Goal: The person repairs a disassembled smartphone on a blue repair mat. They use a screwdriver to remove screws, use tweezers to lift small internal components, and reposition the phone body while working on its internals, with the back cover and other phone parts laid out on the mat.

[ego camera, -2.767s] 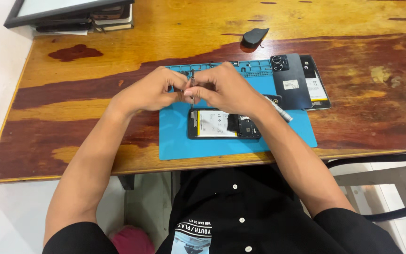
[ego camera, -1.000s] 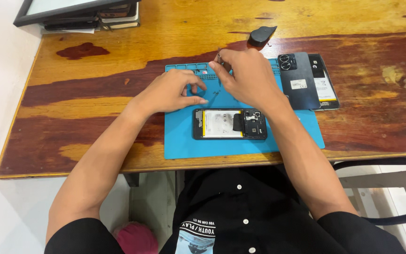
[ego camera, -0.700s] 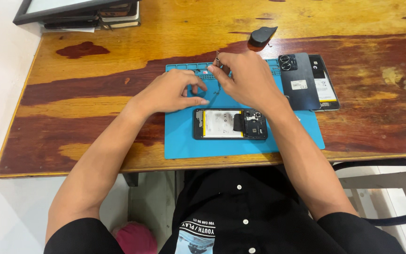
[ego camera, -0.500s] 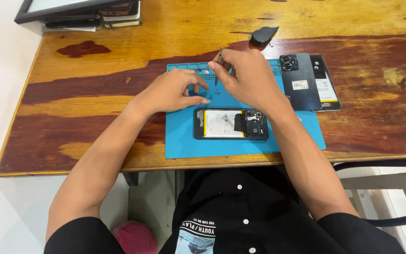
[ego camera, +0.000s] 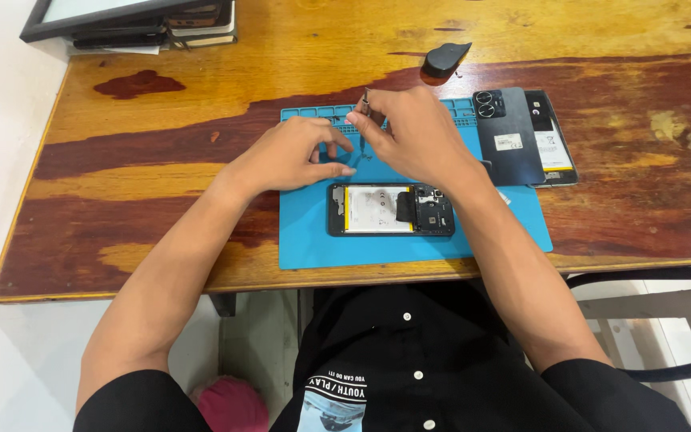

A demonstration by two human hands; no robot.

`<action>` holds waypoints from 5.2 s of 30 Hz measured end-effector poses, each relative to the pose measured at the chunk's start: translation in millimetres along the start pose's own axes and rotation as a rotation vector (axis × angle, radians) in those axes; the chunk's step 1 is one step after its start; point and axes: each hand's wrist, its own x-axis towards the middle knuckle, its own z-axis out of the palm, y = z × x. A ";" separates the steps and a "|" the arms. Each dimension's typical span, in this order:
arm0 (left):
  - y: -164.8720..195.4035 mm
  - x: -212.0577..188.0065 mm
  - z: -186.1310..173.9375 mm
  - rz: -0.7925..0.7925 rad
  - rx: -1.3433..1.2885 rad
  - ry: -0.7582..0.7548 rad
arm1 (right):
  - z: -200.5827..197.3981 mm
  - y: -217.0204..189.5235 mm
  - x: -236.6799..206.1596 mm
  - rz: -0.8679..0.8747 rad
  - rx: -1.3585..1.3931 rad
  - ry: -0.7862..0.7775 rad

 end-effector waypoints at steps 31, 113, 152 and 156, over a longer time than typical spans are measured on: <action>-6.8 5.5 3.9 0.026 -0.100 0.250 | -5.7 -1.3 -1.5 -0.051 0.094 0.184; 6.3 -21.5 -59.1 -0.199 -0.639 -0.206 | -14.5 -20.5 -15.2 -0.186 0.417 0.016; 7.5 -15.2 -34.4 -0.232 -0.247 -0.470 | -6.9 -30.2 -11.0 -0.137 0.307 -0.311; 6.5 -13.2 -38.7 -0.018 -0.234 -0.391 | -11.6 -30.4 -10.3 -0.190 0.310 -0.268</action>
